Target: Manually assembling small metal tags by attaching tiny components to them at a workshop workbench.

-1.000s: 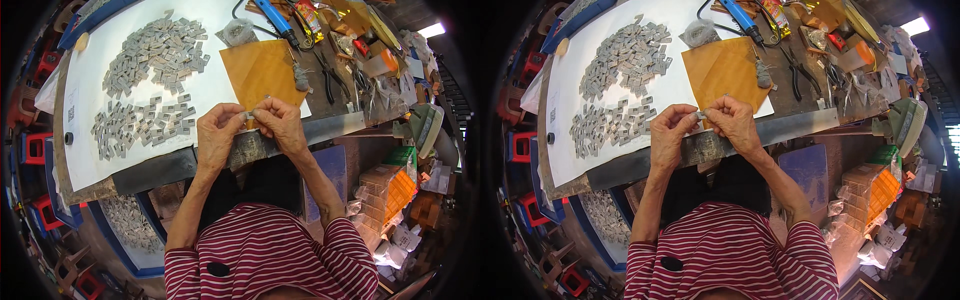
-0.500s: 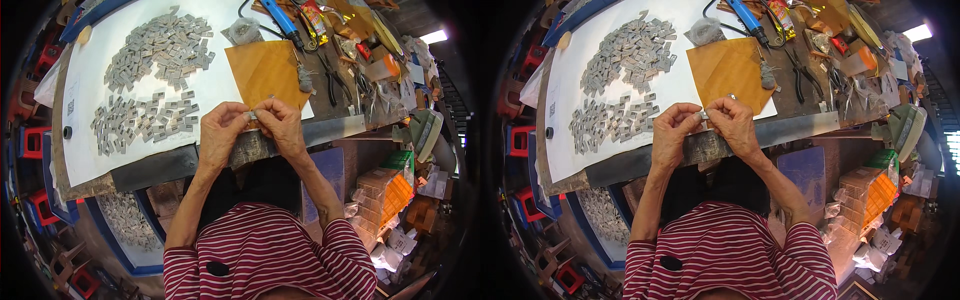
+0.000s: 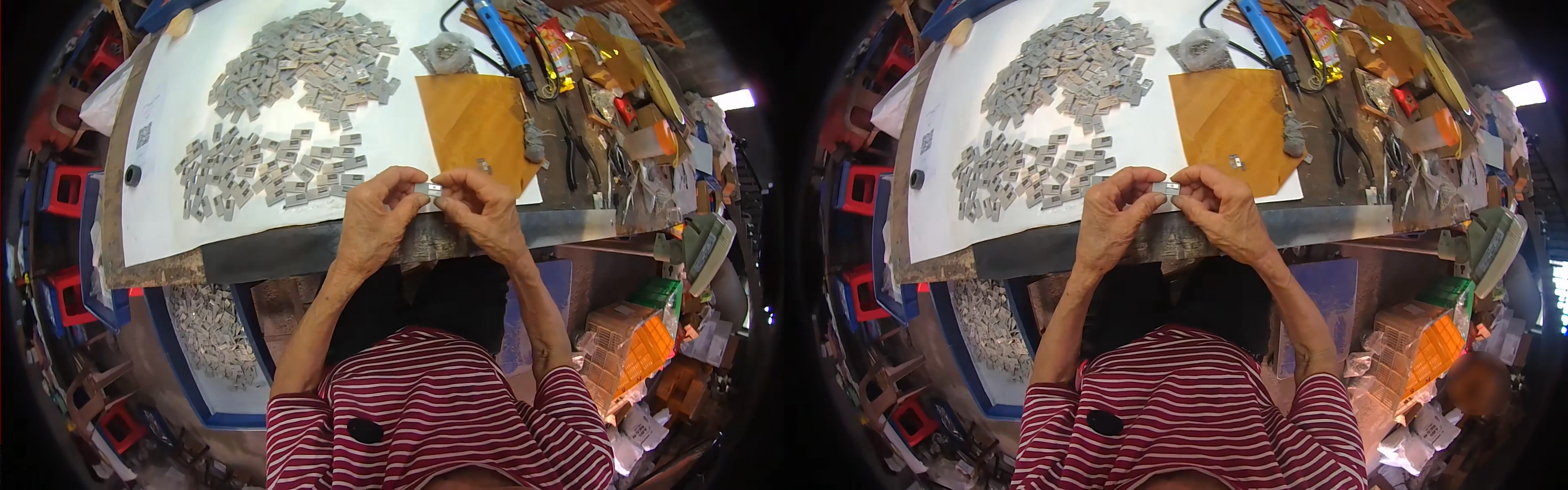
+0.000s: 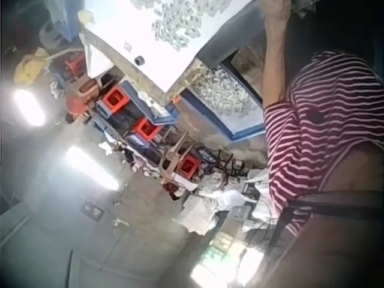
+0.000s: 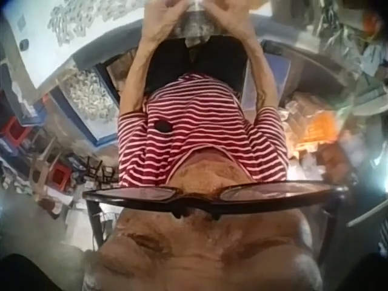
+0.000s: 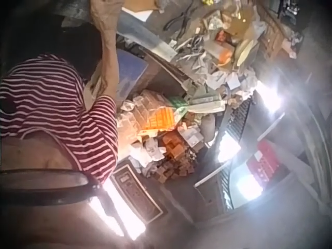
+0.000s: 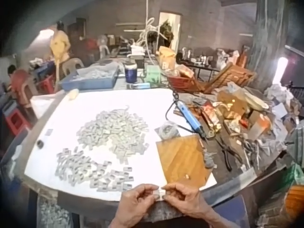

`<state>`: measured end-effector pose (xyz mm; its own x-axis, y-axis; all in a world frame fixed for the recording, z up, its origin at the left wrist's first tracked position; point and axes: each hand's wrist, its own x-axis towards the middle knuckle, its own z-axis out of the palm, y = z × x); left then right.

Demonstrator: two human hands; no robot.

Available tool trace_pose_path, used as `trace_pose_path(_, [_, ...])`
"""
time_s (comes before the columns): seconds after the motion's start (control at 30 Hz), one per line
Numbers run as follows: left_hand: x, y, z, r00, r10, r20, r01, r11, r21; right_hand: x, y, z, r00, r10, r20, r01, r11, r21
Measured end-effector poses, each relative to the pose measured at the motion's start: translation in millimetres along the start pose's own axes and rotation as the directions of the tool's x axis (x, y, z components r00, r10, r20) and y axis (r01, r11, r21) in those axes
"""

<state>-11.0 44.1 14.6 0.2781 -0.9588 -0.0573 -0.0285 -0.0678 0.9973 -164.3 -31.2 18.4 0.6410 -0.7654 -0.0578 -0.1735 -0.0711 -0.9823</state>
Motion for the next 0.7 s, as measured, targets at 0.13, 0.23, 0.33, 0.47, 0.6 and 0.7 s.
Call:
trace_pose_path(0.13, [-3,-1,-7,0.995,0.097,-0.023,-0.093,0.987,0.127,6,-2,5,0.958,-0.279,0.062,0.284,0.905,-0.317])
trace_pose_path(0.23, [-6,-2,-16,0.992,0.129,-0.004,-0.125,0.970,0.209,10,-5,10,0.906,-0.406,0.123,0.414,0.785,-0.461])
trace_pose_path(0.33, [-11,-5,-26,0.974,0.225,-0.024,-0.206,0.926,0.316,13,-6,20,0.900,-0.403,0.168,0.435,0.789,-0.435])
trace_pose_path(0.47, [-20,0,-45,0.955,0.278,-0.108,-0.226,0.910,0.347,16,-4,28,0.911,-0.370,0.181,0.411,0.794,-0.447])
trace_pose_path(0.6, [-29,-4,-69,0.912,0.276,-0.303,-0.172,0.929,0.328,18,3,39,0.894,-0.398,0.205,0.447,0.760,-0.472])
trace_pose_path(0.7, [-37,-5,-78,0.907,0.238,-0.349,-0.117,0.936,0.333,20,7,50,0.874,-0.432,0.221,0.482,0.721,-0.498])
